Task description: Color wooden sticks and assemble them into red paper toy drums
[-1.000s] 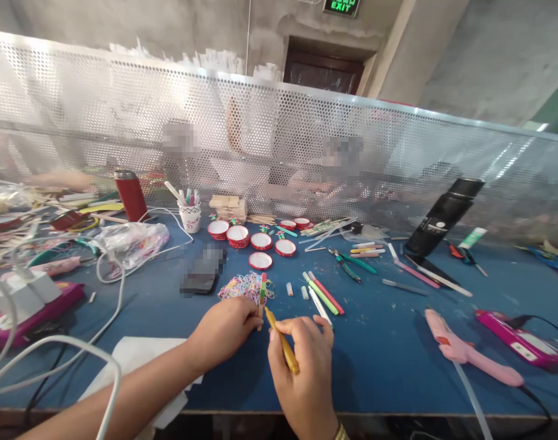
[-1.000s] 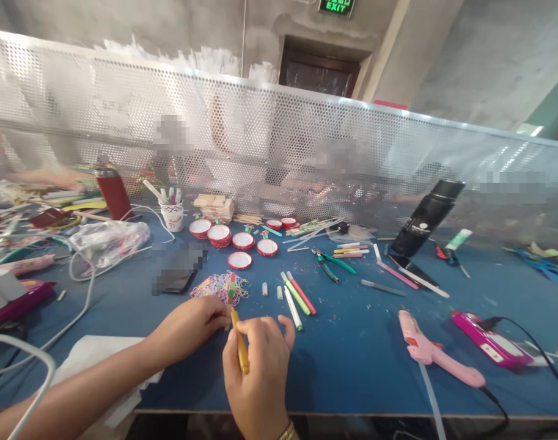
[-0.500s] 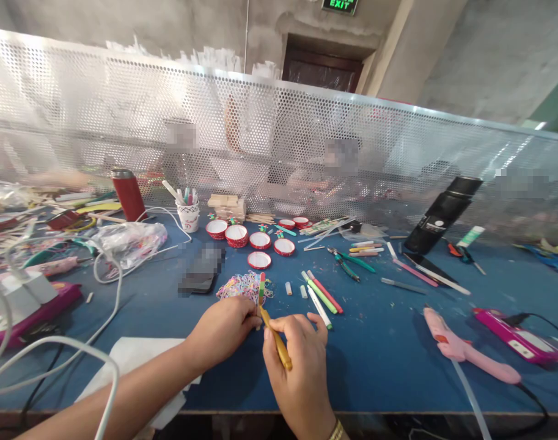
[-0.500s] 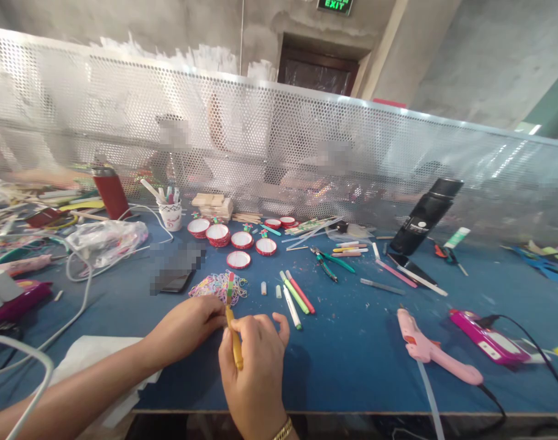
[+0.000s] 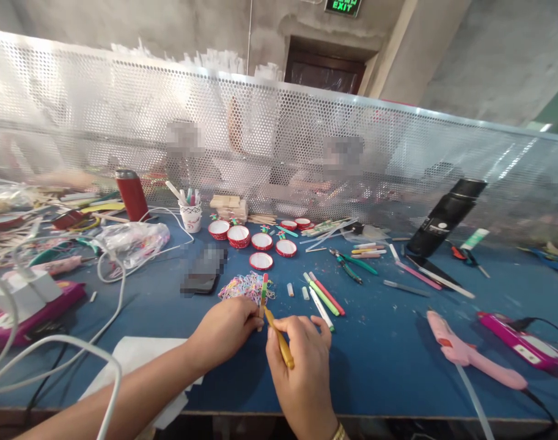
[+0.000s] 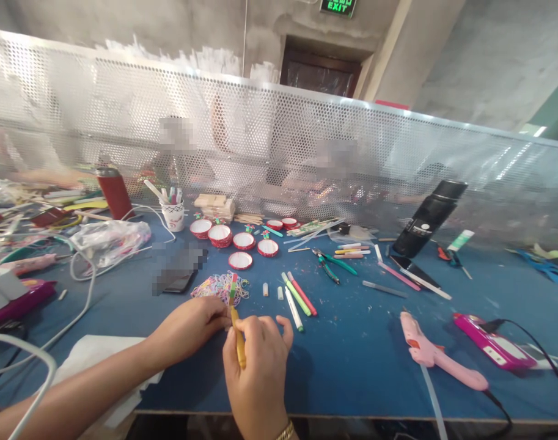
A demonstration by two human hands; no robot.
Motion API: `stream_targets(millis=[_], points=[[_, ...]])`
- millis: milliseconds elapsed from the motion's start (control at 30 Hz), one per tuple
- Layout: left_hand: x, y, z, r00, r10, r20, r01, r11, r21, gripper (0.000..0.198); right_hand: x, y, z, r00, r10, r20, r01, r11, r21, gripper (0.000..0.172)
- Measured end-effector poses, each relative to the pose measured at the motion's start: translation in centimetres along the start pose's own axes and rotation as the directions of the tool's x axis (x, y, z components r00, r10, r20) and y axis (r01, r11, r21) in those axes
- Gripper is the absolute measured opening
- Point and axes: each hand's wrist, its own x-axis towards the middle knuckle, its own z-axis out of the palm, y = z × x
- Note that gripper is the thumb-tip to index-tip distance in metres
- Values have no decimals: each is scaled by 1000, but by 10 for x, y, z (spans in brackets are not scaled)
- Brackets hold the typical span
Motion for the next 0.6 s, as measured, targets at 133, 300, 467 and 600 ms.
stream_targets(millis=[133,300,467,600], points=[[0,0,0,1000,-13,-5,13,1000,-17,17,-2,-1,-1,999,11,-39,-12,999,-37,7],[0,1,-1,1000,-10,2,10,1000,-7,18,0,-2,-2,999,-13,-36,12,1000,-23,5],[0,2,-2,1000,-7,7,7,1000,0,19,1,-2,-3,1000,-22,0,22,1000,1,5],[-1,3,-2,1000,-6,12,6,1000,4,19,1,-2,-4,999,-32,20,32,999,21,6]])
